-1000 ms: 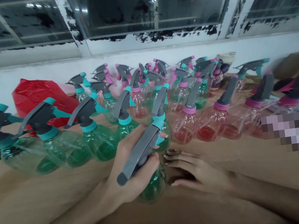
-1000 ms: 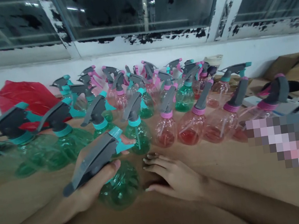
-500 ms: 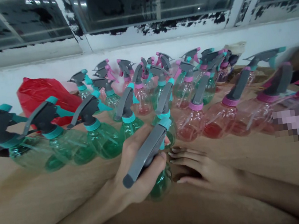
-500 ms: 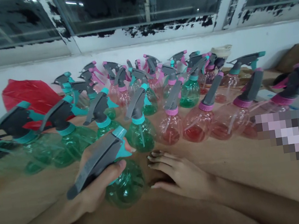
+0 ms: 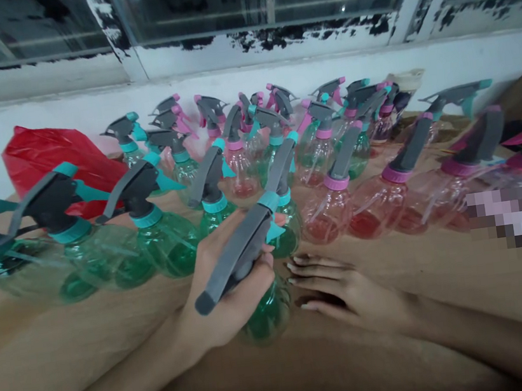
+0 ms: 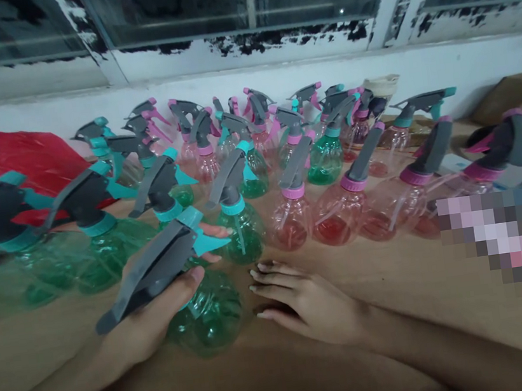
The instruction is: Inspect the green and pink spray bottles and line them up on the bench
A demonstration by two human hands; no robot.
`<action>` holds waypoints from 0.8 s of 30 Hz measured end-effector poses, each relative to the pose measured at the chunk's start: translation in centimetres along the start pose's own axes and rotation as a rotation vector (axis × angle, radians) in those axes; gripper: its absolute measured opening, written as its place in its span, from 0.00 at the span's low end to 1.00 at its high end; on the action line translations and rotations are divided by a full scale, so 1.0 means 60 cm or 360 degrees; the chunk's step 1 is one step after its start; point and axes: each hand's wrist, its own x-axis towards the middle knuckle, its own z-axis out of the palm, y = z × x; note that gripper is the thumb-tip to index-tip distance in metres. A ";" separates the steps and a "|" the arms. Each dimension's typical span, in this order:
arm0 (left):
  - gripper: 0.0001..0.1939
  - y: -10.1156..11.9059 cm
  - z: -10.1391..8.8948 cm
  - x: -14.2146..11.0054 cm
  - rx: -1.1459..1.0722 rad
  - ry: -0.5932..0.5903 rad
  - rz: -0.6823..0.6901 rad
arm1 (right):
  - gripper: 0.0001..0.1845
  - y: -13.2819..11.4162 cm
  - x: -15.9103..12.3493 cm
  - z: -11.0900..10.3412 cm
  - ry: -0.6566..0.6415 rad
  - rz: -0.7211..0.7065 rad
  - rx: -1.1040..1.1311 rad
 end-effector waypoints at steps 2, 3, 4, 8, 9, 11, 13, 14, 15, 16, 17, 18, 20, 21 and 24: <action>0.15 0.002 0.000 -0.002 0.0010 -0.0005 0.0042 | 0.23 -0.001 0.000 -0.001 -0.0018 -0.0002 -0.0025; 0.16 0.002 0.001 -0.003 0.0026 -0.0015 0.0064 | 0.23 -0.002 0.000 -0.002 -0.0027 -0.0002 -0.0030; 0.16 0.003 0.001 -0.004 0.0048 -0.0025 0.0085 | 0.23 -0.003 0.001 -0.002 -0.0033 0.0002 -0.0026; 0.17 0.000 0.003 -0.010 0.0137 -0.0035 0.0122 | 0.23 -0.004 0.001 -0.003 -0.0011 0.0016 0.0015; 0.17 -0.002 0.003 -0.011 0.0147 -0.0026 0.0121 | 0.23 -0.003 0.001 -0.002 -0.0004 0.0008 0.0021; 0.18 -0.005 0.002 -0.013 0.0153 -0.0020 0.0120 | 0.23 -0.002 0.000 -0.002 0.0002 -0.0006 0.0025; 0.19 -0.008 0.001 -0.014 0.0150 -0.0021 0.0123 | 0.23 -0.001 0.000 -0.002 -0.0017 0.0002 0.0024; 0.19 -0.008 0.001 -0.014 0.0152 -0.0023 0.0129 | 0.23 -0.001 0.000 -0.002 -0.0033 0.0010 0.0023; 0.20 -0.009 0.001 -0.014 0.0154 -0.0024 0.0138 | 0.23 -0.002 0.001 -0.002 -0.0049 0.0017 0.0021; 0.20 -0.009 0.001 -0.015 0.0158 -0.0031 0.0144 | 0.23 -0.002 0.001 -0.003 -0.0064 0.0022 0.0018; 0.21 -0.009 0.002 -0.015 0.0162 -0.0034 0.0142 | 0.23 -0.002 0.001 -0.003 -0.0078 0.0025 0.0012; 0.21 -0.009 0.002 -0.015 0.0163 -0.0036 0.0141 | 0.22 -0.002 0.001 -0.004 -0.0090 0.0026 0.0005; 0.20 -0.009 0.003 -0.015 0.0152 -0.0031 0.0150 | 0.22 -0.002 0.001 -0.004 -0.0101 0.0029 -0.0013; 0.20 -0.009 0.003 -0.015 0.0145 -0.0027 0.0154 | 0.22 -0.002 0.001 -0.004 -0.0106 0.0031 -0.0019; 0.18 -0.008 0.003 -0.015 0.0141 -0.0029 0.0177 | 0.22 -0.001 0.001 -0.003 -0.0097 0.0023 -0.0018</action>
